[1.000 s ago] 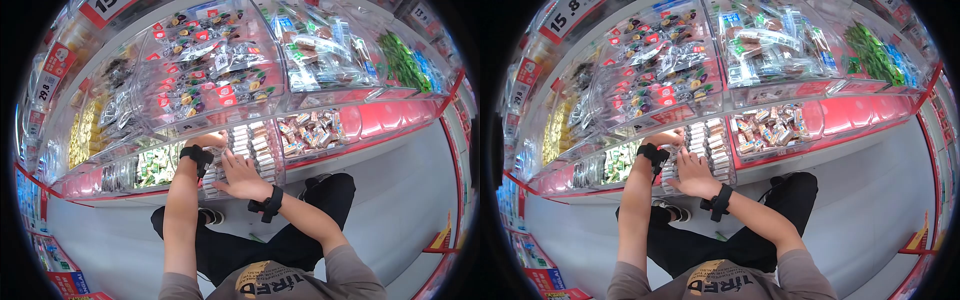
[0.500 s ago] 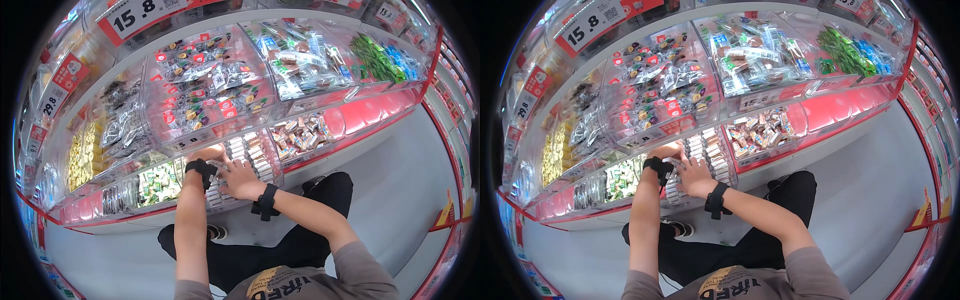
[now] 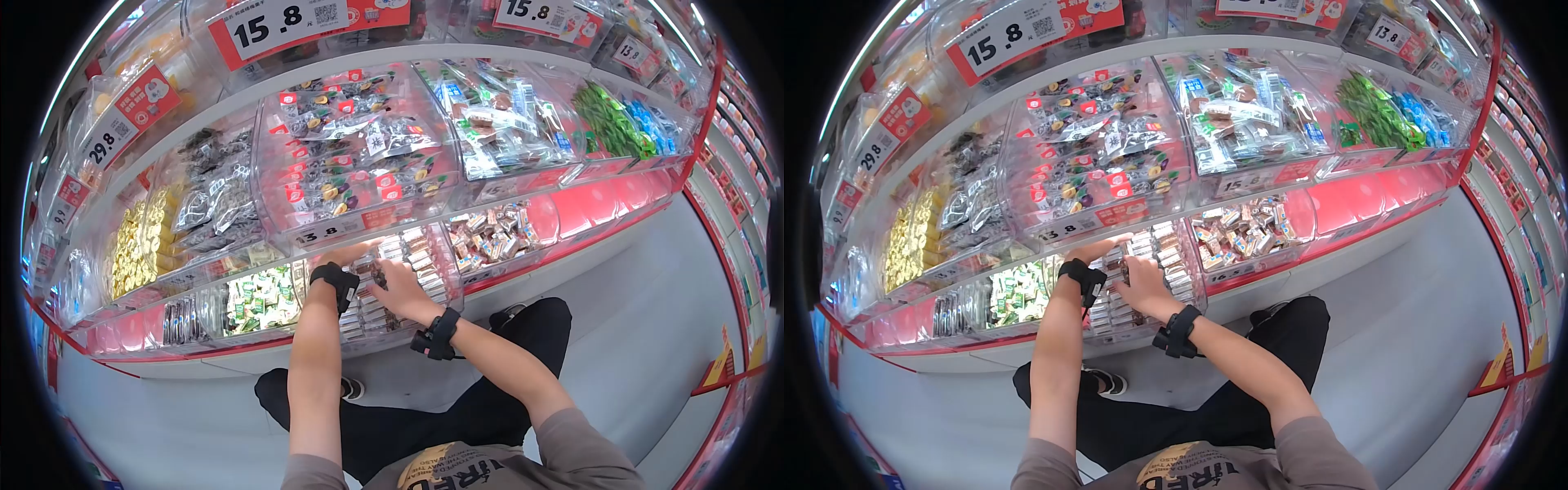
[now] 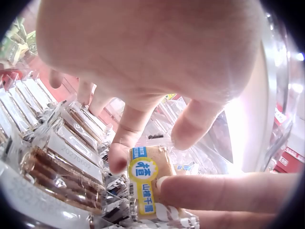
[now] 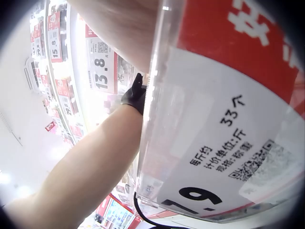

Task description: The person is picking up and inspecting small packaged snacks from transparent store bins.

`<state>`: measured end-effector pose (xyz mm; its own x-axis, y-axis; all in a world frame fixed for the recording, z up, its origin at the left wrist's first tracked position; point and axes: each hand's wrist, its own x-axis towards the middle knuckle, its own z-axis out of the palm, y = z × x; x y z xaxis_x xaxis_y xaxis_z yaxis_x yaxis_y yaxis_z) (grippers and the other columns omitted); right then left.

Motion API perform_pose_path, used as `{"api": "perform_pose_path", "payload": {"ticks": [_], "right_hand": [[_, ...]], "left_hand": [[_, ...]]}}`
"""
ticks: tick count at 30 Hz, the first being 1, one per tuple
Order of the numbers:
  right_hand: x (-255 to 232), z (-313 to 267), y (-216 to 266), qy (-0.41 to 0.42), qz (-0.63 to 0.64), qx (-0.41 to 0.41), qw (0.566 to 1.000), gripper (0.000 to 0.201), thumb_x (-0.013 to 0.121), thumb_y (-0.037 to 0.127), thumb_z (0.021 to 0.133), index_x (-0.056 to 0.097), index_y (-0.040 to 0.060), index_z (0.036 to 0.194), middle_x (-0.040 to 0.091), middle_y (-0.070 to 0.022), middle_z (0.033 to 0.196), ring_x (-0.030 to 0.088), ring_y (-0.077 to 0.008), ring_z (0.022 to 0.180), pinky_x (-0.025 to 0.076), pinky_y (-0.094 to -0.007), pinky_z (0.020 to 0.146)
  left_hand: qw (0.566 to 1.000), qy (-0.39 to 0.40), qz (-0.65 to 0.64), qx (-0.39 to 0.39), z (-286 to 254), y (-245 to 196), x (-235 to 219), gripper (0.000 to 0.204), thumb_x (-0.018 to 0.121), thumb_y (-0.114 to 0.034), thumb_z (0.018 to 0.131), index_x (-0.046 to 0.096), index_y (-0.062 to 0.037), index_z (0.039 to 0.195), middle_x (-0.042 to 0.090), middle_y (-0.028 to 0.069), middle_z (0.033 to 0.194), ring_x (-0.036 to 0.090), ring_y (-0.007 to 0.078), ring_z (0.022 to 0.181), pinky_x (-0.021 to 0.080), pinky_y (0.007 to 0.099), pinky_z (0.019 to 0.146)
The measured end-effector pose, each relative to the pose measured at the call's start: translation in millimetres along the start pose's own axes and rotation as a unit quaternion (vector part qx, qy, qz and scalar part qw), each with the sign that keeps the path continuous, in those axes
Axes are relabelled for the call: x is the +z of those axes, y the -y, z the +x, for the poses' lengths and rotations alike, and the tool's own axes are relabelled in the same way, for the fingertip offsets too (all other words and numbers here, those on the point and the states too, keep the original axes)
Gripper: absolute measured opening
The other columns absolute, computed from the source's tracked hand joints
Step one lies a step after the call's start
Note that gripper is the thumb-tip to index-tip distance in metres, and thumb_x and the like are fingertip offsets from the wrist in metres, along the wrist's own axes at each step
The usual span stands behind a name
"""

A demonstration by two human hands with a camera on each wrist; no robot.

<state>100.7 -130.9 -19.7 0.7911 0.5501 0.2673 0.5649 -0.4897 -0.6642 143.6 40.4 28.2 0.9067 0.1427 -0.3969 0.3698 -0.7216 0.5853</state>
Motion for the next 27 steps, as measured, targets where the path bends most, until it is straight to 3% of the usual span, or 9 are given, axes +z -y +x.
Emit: {"api": "perform_pose_path", "payload": {"ticks": [3,11,14,19,22,27], "right_hand": [[-2,1,1,-0.010,0.027,0.020,0.999,0.058,0.064,0.029,0.082,0.044,-0.0013,0.128,0.055,-0.0243,0.110,0.049,-0.0399,0.107,0.038,-0.0458,0.092],[-13,-7,14,-0.010,0.008,0.047,0.999,0.062,0.065,0.028,0.079,0.041,0.0048,0.131,0.036,-0.0251,0.135,0.035,-0.0420,0.122,0.030,-0.0500,0.100],[-9,-6,11,-0.016,0.018,0.037,0.999,0.062,0.066,0.027,0.076,0.042,0.0085,0.130,0.035,-0.0240,0.136,0.034,-0.0411,0.124,0.028,-0.0502,0.102],[-4,-5,12,-0.006,0.028,0.028,0.999,0.059,0.068,0.031,0.075,0.045,0.0086,0.125,0.042,-0.0201,0.130,0.037,-0.0386,0.122,0.029,-0.0491,0.101],[-6,-8,14,0.000,0.068,0.019,0.997,0.047,0.065,0.026,0.075,0.051,0.0147,0.119,0.045,-0.0168,0.125,0.038,-0.0362,0.120,0.027,-0.0500,0.099],[-3,-8,17,-0.016,0.072,0.009,0.997,0.047,0.064,0.024,0.074,0.052,0.0094,0.117,0.044,-0.0181,0.124,0.040,-0.0357,0.117,0.029,-0.0488,0.096]], "left_hand": [[0.996,0.049,-0.071,0.014,43,37,11,0.079,0.061,-0.058,0.080,0.047,-0.0037,0.135,0.039,0.0188,0.144,0.038,0.0304,0.132,0.029,0.0397,0.109],[0.985,-0.089,0.135,0.056,41,45,2,0.069,0.053,-0.056,0.084,0.046,-0.0121,0.136,0.042,0.0118,0.144,0.037,0.0327,0.133,0.026,0.0463,0.110],[0.988,-0.105,0.116,-0.012,47,58,7,0.067,0.049,-0.058,0.085,0.045,-0.0163,0.137,0.041,0.0092,0.145,0.034,0.0340,0.134,0.021,0.0493,0.111],[0.976,-0.193,0.094,-0.043,81,81,8,0.055,0.050,-0.049,0.088,0.049,-0.0127,0.130,0.048,0.0089,0.133,0.041,0.0282,0.120,0.027,0.0424,0.099],[0.967,-0.253,0.038,-0.017,104,97,9,0.048,0.050,-0.044,0.090,0.052,-0.0106,0.125,0.052,0.0087,0.126,0.045,0.0247,0.112,0.030,0.0382,0.091],[0.946,-0.311,-0.078,0.047,123,122,11,0.038,0.050,-0.035,0.093,0.056,-0.0071,0.118,0.058,0.0084,0.115,0.051,0.0188,0.099,0.036,0.0313,0.079]]}}
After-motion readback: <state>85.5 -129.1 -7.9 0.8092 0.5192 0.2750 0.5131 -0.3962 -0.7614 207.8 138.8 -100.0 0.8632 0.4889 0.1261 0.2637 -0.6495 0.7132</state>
